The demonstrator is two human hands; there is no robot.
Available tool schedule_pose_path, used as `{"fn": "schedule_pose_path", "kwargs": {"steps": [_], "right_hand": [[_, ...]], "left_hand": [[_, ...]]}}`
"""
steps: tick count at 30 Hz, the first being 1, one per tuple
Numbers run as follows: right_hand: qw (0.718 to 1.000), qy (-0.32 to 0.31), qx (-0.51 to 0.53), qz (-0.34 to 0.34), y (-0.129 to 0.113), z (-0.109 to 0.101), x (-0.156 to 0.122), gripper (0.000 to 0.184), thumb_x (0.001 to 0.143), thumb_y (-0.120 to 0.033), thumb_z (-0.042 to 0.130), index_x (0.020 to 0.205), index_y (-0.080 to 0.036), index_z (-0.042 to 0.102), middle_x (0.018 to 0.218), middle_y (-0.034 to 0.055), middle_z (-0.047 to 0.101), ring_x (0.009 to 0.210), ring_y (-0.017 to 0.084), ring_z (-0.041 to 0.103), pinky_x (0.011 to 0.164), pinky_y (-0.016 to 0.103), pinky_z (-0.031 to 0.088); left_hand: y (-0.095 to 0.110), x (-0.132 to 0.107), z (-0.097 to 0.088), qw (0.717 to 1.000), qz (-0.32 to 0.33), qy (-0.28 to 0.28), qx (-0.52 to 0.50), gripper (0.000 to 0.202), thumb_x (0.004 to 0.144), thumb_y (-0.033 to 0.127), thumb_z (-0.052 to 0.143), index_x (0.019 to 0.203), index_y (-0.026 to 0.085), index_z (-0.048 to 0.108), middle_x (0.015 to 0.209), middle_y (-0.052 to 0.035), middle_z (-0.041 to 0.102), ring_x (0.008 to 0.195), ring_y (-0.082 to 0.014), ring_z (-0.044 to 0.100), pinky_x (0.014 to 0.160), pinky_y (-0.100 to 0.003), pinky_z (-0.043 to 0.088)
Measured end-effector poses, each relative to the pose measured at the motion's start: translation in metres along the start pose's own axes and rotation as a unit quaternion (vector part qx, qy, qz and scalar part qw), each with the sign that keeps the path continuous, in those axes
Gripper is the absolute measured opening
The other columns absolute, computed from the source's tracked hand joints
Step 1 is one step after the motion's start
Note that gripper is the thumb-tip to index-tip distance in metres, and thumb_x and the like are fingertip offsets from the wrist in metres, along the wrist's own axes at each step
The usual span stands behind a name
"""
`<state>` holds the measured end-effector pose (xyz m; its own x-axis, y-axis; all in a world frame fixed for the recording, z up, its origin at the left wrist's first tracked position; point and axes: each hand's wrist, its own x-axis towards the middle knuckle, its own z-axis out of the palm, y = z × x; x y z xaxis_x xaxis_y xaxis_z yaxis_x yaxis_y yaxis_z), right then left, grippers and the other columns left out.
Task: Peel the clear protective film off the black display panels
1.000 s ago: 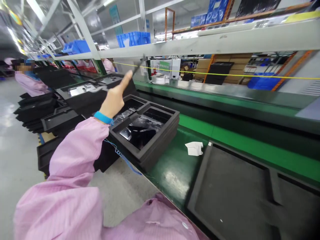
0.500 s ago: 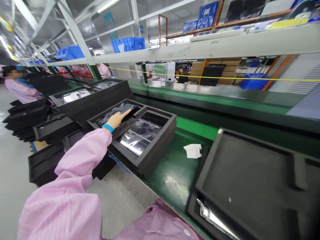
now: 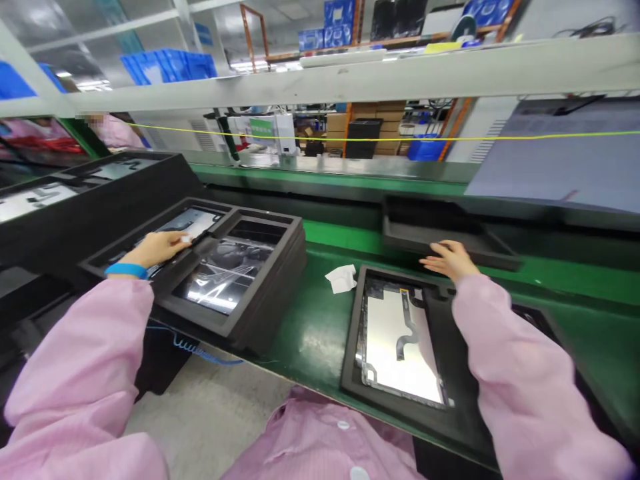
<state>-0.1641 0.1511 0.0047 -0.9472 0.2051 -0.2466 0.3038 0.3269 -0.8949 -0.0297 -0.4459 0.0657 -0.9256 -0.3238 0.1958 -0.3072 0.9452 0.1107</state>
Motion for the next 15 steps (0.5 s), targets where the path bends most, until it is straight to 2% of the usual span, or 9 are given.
{"fn": "schedule_pose_path", "kwargs": {"steps": [3, 5, 7, 9, 11, 12, 13, 15], "right_hand": [[0.997, -0.042, -0.044, 0.050, 0.014, 0.029, 0.020, 0.031, 0.094, -0.031, 0.055, 0.118, -0.012, 0.053, 0.098, 0.0053, 0.059, 0.078, 0.011, 0.060, 0.067, 0.026, 0.055], [0.993, -0.057, -0.077, 0.062, 0.021, 0.045, 0.030, 0.030, 0.093, -0.031, 0.056, 0.117, -0.012, 0.053, 0.098, 0.0052, 0.059, 0.078, 0.011, 0.060, 0.067, 0.026, 0.054], [0.991, -0.060, -0.106, 0.063, 0.027, 0.053, 0.037, 0.030, 0.094, -0.032, 0.055, 0.117, -0.012, 0.053, 0.099, 0.0054, 0.059, 0.078, 0.012, 0.060, 0.068, 0.027, 0.054], [0.988, -0.052, -0.131, 0.055, 0.031, 0.051, 0.043, 0.032, 0.094, -0.034, 0.054, 0.118, -0.013, 0.052, 0.101, 0.0060, 0.059, 0.081, 0.013, 0.060, 0.071, 0.029, 0.055], [0.986, -0.036, -0.157, 0.043, 0.035, 0.044, 0.048, 0.034, 0.094, -0.036, 0.053, 0.119, -0.013, 0.052, 0.103, 0.0068, 0.059, 0.084, 0.014, 0.060, 0.074, 0.031, 0.055], [0.984, -0.026, -0.172, 0.037, 0.037, 0.039, 0.049, 0.034, 0.094, -0.036, 0.053, 0.119, -0.013, 0.053, 0.104, 0.0070, 0.059, 0.085, 0.014, 0.060, 0.075, 0.032, 0.055], [0.981, -0.016, -0.188, 0.031, 0.039, 0.035, 0.050, 0.034, 0.094, -0.037, 0.053, 0.118, -0.013, 0.053, 0.104, 0.0071, 0.059, 0.086, 0.014, 0.060, 0.076, 0.032, 0.054], [0.973, 0.010, -0.229, 0.014, 0.043, 0.027, 0.048, 0.033, 0.094, -0.036, 0.053, 0.118, -0.013, 0.053, 0.106, 0.0074, 0.059, 0.088, 0.015, 0.060, 0.078, 0.033, 0.054]], "left_hand": [[0.013, -0.017, -0.019, 1.000, -0.014, 0.018, -0.009, 0.059, 0.089, 0.052, 0.044, 0.120, 0.005, 0.062, 0.095, -0.0065, 0.074, 0.106, -0.0333, 0.064, 0.094, -0.042, 0.045], [0.031, -0.038, -0.031, 0.999, -0.023, 0.043, -0.014, 0.057, 0.087, 0.051, 0.050, 0.123, 0.007, 0.062, 0.110, -0.0087, 0.071, 0.111, -0.0361, 0.061, 0.095, -0.044, 0.044], [0.055, -0.068, -0.039, 0.995, -0.029, 0.086, -0.035, 0.053, 0.085, 0.052, 0.055, 0.123, 0.015, 0.062, 0.111, -0.0037, 0.071, 0.107, -0.0346, 0.064, 0.092, -0.045, 0.047], [0.083, -0.105, -0.041, 0.990, -0.001, 0.118, -0.073, 0.046, 0.084, 0.048, 0.058, 0.123, 0.024, 0.062, 0.110, 0.0039, 0.072, 0.096, -0.0287, 0.070, 0.088, -0.046, 0.050], [0.108, -0.142, -0.037, 0.971, 0.118, 0.152, -0.141, 0.040, 0.085, 0.043, 0.060, 0.123, 0.029, 0.061, 0.117, 0.0075, 0.068, 0.099, -0.0224, 0.069, 0.092, -0.040, 0.050], [0.120, -0.158, -0.033, 0.952, 0.201, 0.139, -0.183, 0.041, 0.085, 0.037, 0.061, 0.125, 0.033, 0.059, 0.120, 0.0089, 0.067, 0.101, -0.0192, 0.069, 0.096, -0.035, 0.049], [0.130, -0.171, -0.028, 0.927, 0.293, 0.099, -0.214, 0.044, 0.085, 0.031, 0.061, 0.128, 0.034, 0.057, 0.126, 0.0081, 0.064, 0.107, -0.0177, 0.066, 0.097, -0.030, 0.047], [0.151, -0.188, -0.020, 0.854, 0.448, -0.054, -0.260, 0.054, 0.083, 0.020, 0.060, 0.135, 0.034, 0.051, 0.137, 0.0031, 0.055, 0.120, -0.0194, 0.058, 0.101, -0.027, 0.044]]}}
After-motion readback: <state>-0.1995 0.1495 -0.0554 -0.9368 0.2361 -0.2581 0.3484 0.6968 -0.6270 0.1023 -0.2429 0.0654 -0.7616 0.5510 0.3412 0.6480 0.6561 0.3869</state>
